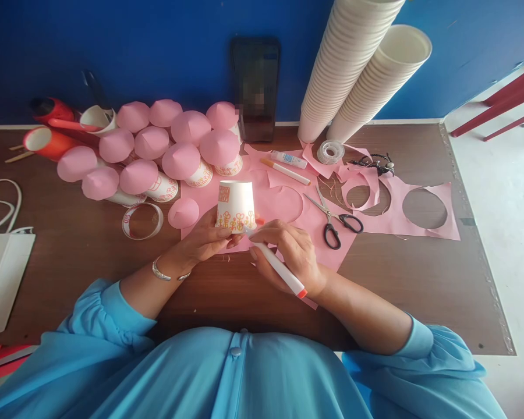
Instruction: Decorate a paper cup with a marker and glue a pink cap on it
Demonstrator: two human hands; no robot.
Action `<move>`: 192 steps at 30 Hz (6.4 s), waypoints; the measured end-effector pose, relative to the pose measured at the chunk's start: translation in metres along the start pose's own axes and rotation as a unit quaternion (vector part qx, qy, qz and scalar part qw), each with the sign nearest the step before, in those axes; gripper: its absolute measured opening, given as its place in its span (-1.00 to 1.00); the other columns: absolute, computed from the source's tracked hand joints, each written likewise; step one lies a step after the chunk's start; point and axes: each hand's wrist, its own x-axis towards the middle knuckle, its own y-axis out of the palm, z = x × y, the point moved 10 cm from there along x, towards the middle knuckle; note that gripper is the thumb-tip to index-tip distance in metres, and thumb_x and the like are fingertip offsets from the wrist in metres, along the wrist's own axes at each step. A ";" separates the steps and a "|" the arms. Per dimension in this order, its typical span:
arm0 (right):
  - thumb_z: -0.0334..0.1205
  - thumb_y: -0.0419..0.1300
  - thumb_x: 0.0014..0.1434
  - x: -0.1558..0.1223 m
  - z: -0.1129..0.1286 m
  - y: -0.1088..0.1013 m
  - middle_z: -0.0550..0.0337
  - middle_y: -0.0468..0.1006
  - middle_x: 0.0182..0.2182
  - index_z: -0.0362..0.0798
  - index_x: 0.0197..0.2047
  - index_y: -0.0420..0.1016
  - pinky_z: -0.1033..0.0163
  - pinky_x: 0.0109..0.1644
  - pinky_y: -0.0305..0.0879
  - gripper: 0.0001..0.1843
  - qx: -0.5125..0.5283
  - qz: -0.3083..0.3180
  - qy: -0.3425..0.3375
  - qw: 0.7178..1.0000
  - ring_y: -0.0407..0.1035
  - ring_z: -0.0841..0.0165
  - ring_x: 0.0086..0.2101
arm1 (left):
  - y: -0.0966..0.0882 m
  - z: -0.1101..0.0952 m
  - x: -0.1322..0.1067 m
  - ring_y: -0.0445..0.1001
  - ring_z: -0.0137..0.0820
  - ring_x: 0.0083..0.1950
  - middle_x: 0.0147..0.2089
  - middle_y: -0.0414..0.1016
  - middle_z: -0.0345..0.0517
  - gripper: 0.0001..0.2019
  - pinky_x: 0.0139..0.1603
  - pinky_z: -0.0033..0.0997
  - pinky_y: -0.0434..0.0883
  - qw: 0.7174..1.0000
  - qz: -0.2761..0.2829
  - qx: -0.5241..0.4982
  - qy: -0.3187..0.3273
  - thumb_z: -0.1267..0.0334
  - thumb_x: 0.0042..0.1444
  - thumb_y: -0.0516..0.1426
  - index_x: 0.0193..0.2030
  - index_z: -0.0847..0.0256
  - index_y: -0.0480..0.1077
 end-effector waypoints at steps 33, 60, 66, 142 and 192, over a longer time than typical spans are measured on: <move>-0.46 0.22 0.23 -0.002 -0.002 -0.004 0.16 0.56 -0.36 -0.02 0.02 0.43 0.24 -0.39 0.52 -0.69 0.035 -0.022 0.005 0.999 0.53 0.32 -0.37 | -0.011 0.004 0.000 0.41 -0.51 -0.38 -0.33 0.49 -0.18 -0.52 -0.45 -0.54 0.32 0.994 -0.059 -0.077 -0.042 0.18 -0.15 0.49 -0.13 0.23 0.44; -0.42 0.22 0.24 -0.002 -0.005 -0.003 0.14 0.59 -0.34 -0.01 0.00 0.42 0.21 -0.37 0.54 -0.73 -0.001 -0.019 0.008 1.000 0.56 0.29 -0.36 | -0.007 -0.002 0.001 0.57 -0.27 -0.15 -0.06 0.59 0.06 -0.60 -0.21 -0.30 0.49 0.998 -0.016 -0.062 0.018 0.19 0.10 0.35 0.05 0.24 0.45; -0.45 0.22 0.23 -0.001 -0.005 -0.002 0.13 0.59 -0.33 -0.02 0.02 0.41 0.22 -0.37 0.54 -0.70 0.006 -0.003 0.009 1.000 0.57 0.29 -0.35 | -0.008 0.000 0.001 0.57 -0.27 -0.17 -0.05 0.62 0.09 -0.60 -0.20 -0.29 0.48 0.998 -0.025 -0.051 0.007 0.16 0.07 0.36 0.01 0.25 0.46; -0.46 0.21 0.25 -0.002 -0.008 0.000 0.13 0.58 -0.33 -0.03 -0.02 0.41 0.22 -0.35 0.53 -0.74 0.004 -0.009 0.022 1.000 0.54 0.33 -0.36 | -0.005 -0.001 -0.001 0.52 -0.33 -0.20 -0.08 0.60 0.01 -0.68 -0.20 -0.28 0.47 0.999 -0.002 -0.039 0.015 0.27 0.13 0.32 0.03 0.21 0.47; -0.08 0.42 0.20 -0.006 -0.040 0.007 -0.16 0.44 0.27 0.12 0.29 0.22 -0.32 0.25 0.35 -0.32 -0.009 -0.008 0.061 0.998 0.33 -0.07 0.27 | 0.000 -0.004 -0.002 0.46 -0.03 0.23 0.29 0.46 0.08 -0.29 0.14 -0.12 0.48 0.999 0.013 0.038 0.030 0.11 -0.04 0.45 0.28 0.06 0.41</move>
